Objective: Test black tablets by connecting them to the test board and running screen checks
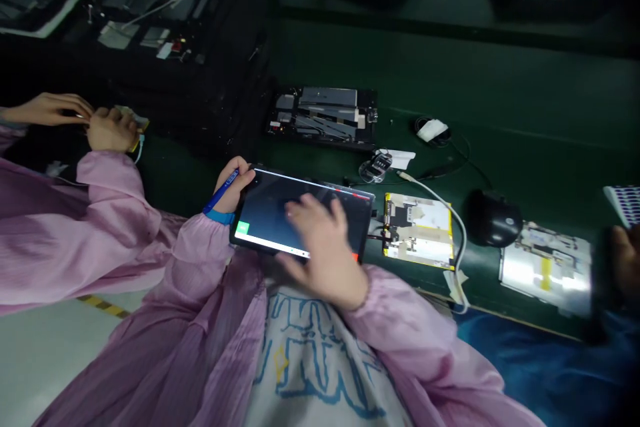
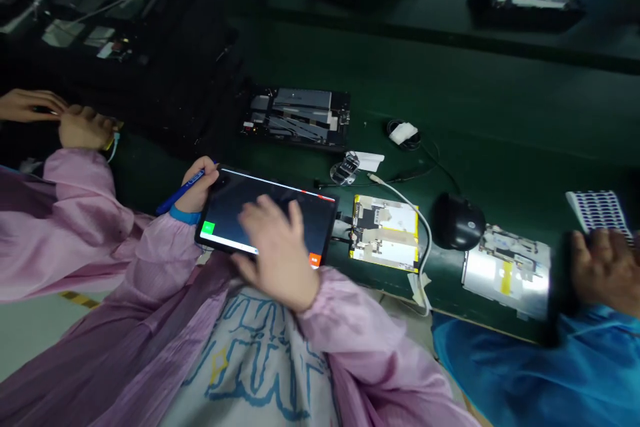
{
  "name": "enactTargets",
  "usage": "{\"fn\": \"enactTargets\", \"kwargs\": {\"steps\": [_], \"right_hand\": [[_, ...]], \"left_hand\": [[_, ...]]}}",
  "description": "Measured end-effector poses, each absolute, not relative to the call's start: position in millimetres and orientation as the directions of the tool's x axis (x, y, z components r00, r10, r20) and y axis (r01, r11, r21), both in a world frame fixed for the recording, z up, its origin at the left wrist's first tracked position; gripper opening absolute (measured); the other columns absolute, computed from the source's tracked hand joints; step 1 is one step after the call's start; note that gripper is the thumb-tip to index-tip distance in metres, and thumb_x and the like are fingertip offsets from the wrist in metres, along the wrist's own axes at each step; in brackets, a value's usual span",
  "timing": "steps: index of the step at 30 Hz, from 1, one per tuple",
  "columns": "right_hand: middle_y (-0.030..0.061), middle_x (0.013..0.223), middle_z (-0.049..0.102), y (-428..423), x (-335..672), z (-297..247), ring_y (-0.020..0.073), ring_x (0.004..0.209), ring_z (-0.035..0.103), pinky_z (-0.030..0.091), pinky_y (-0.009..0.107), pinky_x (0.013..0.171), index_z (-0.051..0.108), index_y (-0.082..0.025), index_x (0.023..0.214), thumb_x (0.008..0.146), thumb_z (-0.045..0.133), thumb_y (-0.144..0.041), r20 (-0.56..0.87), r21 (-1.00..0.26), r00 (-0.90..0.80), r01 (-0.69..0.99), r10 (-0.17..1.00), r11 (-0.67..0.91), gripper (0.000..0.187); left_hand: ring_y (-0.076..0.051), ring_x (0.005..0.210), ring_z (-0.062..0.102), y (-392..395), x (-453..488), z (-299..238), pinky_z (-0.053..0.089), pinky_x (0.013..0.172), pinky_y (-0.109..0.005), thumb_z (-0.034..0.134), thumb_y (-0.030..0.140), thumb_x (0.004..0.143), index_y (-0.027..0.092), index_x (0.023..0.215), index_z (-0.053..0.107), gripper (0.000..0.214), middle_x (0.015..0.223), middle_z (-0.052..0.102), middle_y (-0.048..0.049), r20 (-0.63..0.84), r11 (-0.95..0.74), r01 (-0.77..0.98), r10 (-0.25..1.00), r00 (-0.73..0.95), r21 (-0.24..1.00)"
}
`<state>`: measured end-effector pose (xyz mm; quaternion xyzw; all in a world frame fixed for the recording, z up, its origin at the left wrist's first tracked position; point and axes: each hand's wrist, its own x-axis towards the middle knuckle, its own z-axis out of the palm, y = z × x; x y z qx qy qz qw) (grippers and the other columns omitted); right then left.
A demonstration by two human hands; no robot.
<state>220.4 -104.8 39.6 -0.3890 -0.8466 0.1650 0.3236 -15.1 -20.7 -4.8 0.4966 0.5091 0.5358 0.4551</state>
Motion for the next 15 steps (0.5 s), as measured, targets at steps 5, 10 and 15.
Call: {"fn": "enactTargets", "kwargs": {"steps": [5, 10, 15], "right_hand": [[0.0142, 0.144, 0.048, -134.5, 158.2, 33.9, 0.0319, 0.142, 0.027, 0.012, 0.068, 0.112, 0.04, -0.018, 0.14, 0.086, 0.061, -0.041, 0.214, -0.437, -0.782, 0.459, 0.585, 0.774, 0.063], [0.0128, 0.145, 0.045, -134.0, 186.3, 37.0, 0.0352, 0.143, 0.024, 0.001, 0.071, 0.11, 0.044, -0.022, 0.138, 0.085, 0.055, -0.056, 0.34, -0.421, -0.611, 0.581, 0.715, 0.697, 0.064], [0.0155, 0.141, 0.047, -145.2, 236.7, 27.3, 0.0396, 0.139, 0.028, 0.009, 0.07, 0.109, 0.054, -0.021, 0.126, 0.082, 0.061, -0.051, 0.344, -0.383, -0.307, 0.817, 0.887, 0.431, 0.054]], "left_hand": [[-0.011, 0.053, 0.035, -22.3, -14.5, -5.0, 0.027, 0.052, -0.025, 0.069, 0.034, 0.075, 0.019, 0.065, 0.036, 0.038, 0.058, 0.038, 0.0044, 0.074, -0.075, -0.018, 0.996, -0.047, 0.997], [-0.011, 0.053, 0.036, -24.2, -12.6, -2.5, 0.028, 0.051, -0.025, 0.07, 0.036, 0.072, 0.02, 0.064, 0.036, 0.039, 0.058, 0.037, 0.0044, 0.07, -0.069, 0.022, 0.996, -0.063, 0.997], [-0.011, 0.054, 0.036, -23.7, -13.8, 0.4, 0.029, 0.052, -0.025, 0.07, 0.032, 0.072, 0.02, 0.063, 0.036, 0.037, 0.06, 0.038, 0.0042, 0.097, -0.092, 0.084, 0.993, -0.062, 0.992]]}}
